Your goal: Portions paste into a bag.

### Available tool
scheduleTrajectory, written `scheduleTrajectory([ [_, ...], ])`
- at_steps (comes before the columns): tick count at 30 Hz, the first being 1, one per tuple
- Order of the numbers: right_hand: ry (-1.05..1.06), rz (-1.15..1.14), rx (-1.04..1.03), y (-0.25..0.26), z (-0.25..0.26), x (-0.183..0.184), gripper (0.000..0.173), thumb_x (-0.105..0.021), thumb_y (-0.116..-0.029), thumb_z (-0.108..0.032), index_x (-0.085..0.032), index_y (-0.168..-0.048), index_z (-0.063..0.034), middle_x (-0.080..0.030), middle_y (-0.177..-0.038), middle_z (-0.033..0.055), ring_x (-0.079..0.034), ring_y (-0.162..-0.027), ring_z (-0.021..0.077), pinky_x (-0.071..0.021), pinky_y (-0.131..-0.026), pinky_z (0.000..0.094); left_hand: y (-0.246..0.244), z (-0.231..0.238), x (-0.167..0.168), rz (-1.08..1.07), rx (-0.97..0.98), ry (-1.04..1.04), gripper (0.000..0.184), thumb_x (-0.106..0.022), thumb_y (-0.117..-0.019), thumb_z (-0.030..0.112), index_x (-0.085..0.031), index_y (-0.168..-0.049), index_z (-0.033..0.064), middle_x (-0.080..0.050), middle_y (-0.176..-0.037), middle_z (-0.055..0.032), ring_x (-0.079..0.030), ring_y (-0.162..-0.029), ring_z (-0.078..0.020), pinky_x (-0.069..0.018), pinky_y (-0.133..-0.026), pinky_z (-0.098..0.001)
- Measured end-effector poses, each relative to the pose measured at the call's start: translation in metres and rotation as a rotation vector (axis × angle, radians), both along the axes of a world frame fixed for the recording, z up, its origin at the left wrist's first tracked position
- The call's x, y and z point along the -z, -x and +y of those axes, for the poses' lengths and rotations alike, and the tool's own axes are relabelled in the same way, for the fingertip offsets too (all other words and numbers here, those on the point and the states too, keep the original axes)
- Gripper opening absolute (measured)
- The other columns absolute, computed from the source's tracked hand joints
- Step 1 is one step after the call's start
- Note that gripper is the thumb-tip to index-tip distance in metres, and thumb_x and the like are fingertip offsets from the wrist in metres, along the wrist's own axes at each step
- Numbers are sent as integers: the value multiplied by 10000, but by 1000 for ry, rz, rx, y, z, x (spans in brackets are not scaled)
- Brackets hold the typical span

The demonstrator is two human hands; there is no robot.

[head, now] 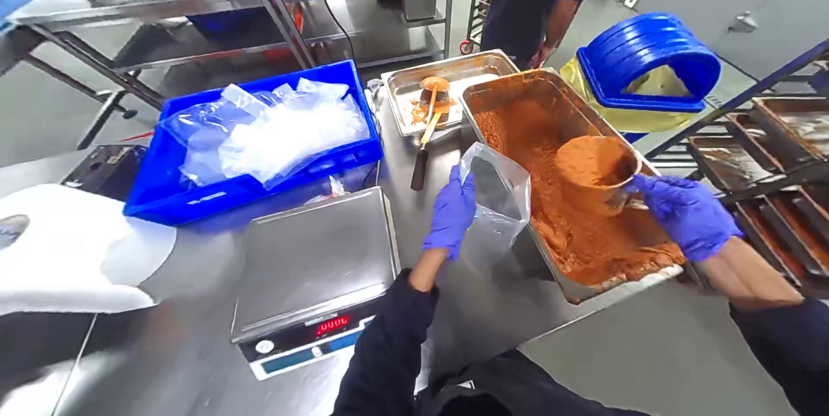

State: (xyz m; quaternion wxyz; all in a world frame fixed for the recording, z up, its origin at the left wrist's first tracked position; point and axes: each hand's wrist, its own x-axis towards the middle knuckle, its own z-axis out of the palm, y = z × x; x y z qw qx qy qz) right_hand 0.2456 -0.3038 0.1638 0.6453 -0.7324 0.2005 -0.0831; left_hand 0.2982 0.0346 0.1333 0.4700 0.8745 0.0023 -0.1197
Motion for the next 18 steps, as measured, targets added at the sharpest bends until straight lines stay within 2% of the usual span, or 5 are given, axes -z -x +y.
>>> scheduleTrajectory([
  [6, 244, -236, -19, -8, 37, -95, 227, -668, -895, -62, -660, -715, -201, -593, -567, -143, -456, -449, -58, -399, -446, 124, -10, -19, -17, -2, 1, -6, 505, -301, -1127, 321, -411, -1523, 27, -646, -1274, -255, -648, -1160, -389, -484, -1018, -559],
  [8, 562, -133, -11, -6, 58, -123, 99, -753, -888, -150, -695, -808, -137, -611, -675, -69, -529, -583, 20, -472, -578, 250, -12, -20, -19, 7, -7, 27, 502, -297, -1126, 325, -430, -1513, 33, -649, -1264, -255, -643, -1160, -395, -479, -1012, -573],
  [10, 787, -42, -68, -5, 85, -146, 155, -794, -894, -201, -729, -884, -61, -645, -770, 77, -570, -709, 181, -462, -680, 468, -13, -21, -19, 16, -8, 32, 501, -292, -1127, 328, -437, -1508, 37, -653, -1259, -252, -648, -1152, -394, -483, -1008, -573],
  [13, 987, 36, -203, -6, 127, -161, 184, -811, -898, -234, -775, -920, -55, -684, -859, 172, -619, -818, 321, -456, -716, 578, -13, -20, -19, 23, -13, 21, 497, -285, -1128, 321, -451, -1490, 23, -661, -1228, -253, -659, -1119, -391, -494, -988, -569],
  [18, 1198, -55, -427, -3, 158, -148, 207, -740, -932, -243, -782, -882, -47, -694, -888, 216, -627, -974, 433, -463, -802, 611, -11, -19, -20, -20, -31, -2, 500, -279, -1129, 315, -451, -1491, 16, -665, -1232, -251, -657, -1137, -397, -493, -991, -572],
])
